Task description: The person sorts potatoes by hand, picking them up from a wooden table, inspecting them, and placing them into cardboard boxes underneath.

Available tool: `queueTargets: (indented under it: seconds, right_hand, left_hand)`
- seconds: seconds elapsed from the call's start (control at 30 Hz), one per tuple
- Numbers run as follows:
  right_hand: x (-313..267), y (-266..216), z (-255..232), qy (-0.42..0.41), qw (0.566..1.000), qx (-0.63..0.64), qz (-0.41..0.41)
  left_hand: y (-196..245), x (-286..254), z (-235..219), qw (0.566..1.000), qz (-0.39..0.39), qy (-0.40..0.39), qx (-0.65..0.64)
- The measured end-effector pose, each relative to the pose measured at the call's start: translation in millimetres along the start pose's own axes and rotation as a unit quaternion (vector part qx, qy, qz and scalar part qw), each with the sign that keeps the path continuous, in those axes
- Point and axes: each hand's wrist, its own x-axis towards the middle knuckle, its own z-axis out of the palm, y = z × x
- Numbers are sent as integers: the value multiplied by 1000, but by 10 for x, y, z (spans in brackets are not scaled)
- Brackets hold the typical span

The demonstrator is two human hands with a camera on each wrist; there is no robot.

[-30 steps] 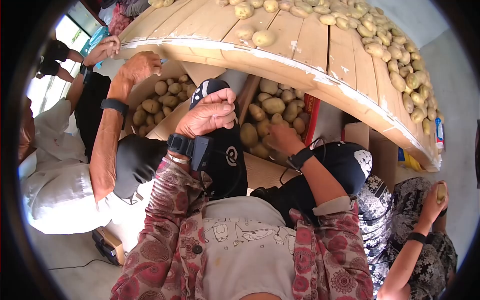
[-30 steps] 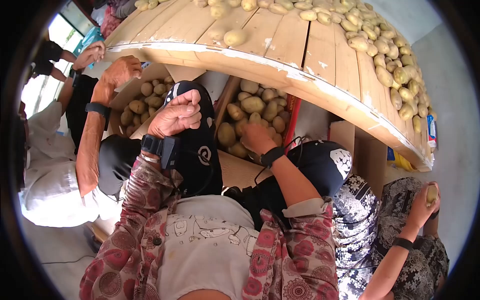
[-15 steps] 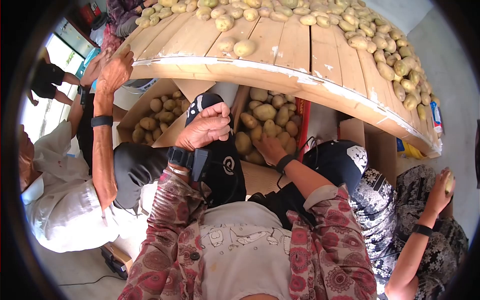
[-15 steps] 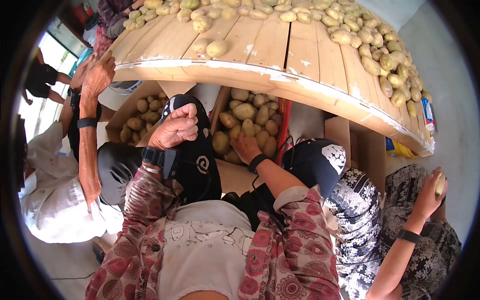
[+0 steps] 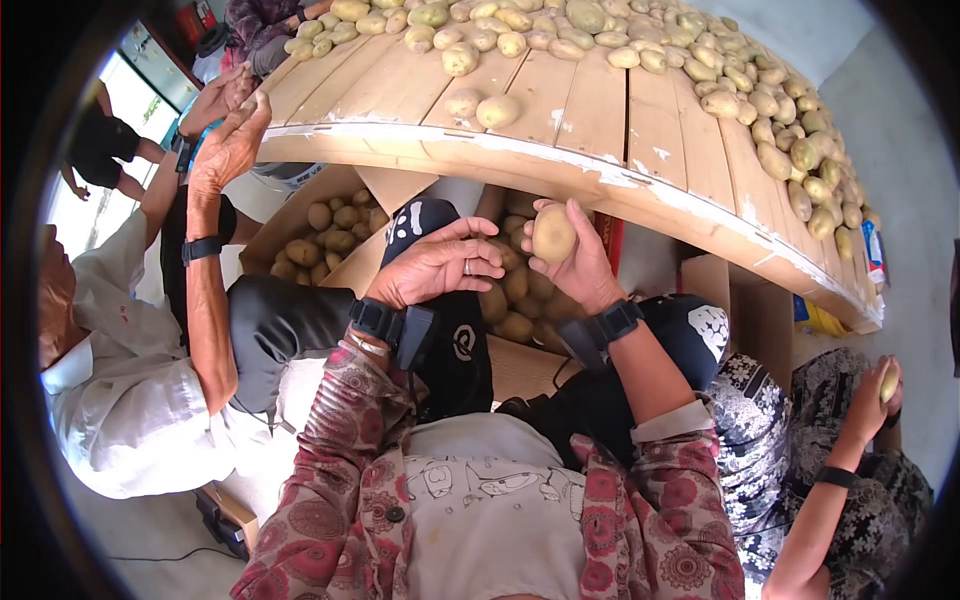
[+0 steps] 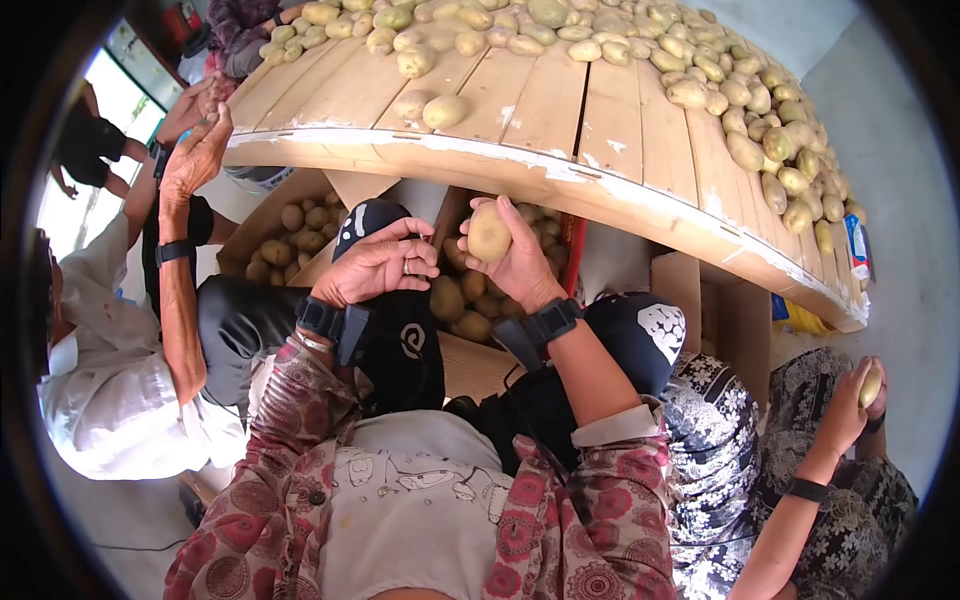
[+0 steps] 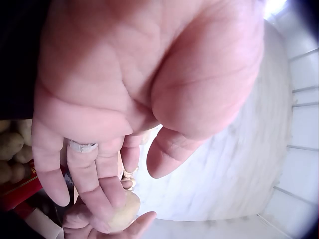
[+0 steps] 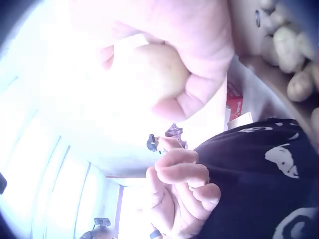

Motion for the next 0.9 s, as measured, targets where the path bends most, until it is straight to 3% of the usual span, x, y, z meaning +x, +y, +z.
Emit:
queueTargets:
  seconds: [0.07,0.3,0.37,0.5,0.63,0.73,0.8,0.9]
  right_hand:
    - [44,44,-47,46,999,-5,-23]
    - [48,54,-81,20,999,-27,-31]
    - [74,100,-56,21,997,-7,-73]
    - [90,194,-25,10,998,20,-61]
    - [53,315,44,65,996,-42,-47]
    - [69,306,14,54,997,-44,-40]
    - [47,267,6,-13,999,-20,-40]
    - [-28,177,26,-41,999,-21,-17]
  left_hand:
    - [17,24,50,1000,-13,-6,9]
    - [-47,136,201,996,-68,-9,60]
    - [-65,165,224,995,-76,-4,71]
    - [-100,182,288,993,-75,-16,84]
    - [-137,161,321,995,-71,16,65]
    - [-173,187,237,998,-47,4,47]
    - [-167,178,223,998,-40,-1,39]
    - [-145,144,248,998,-25,-4,62]
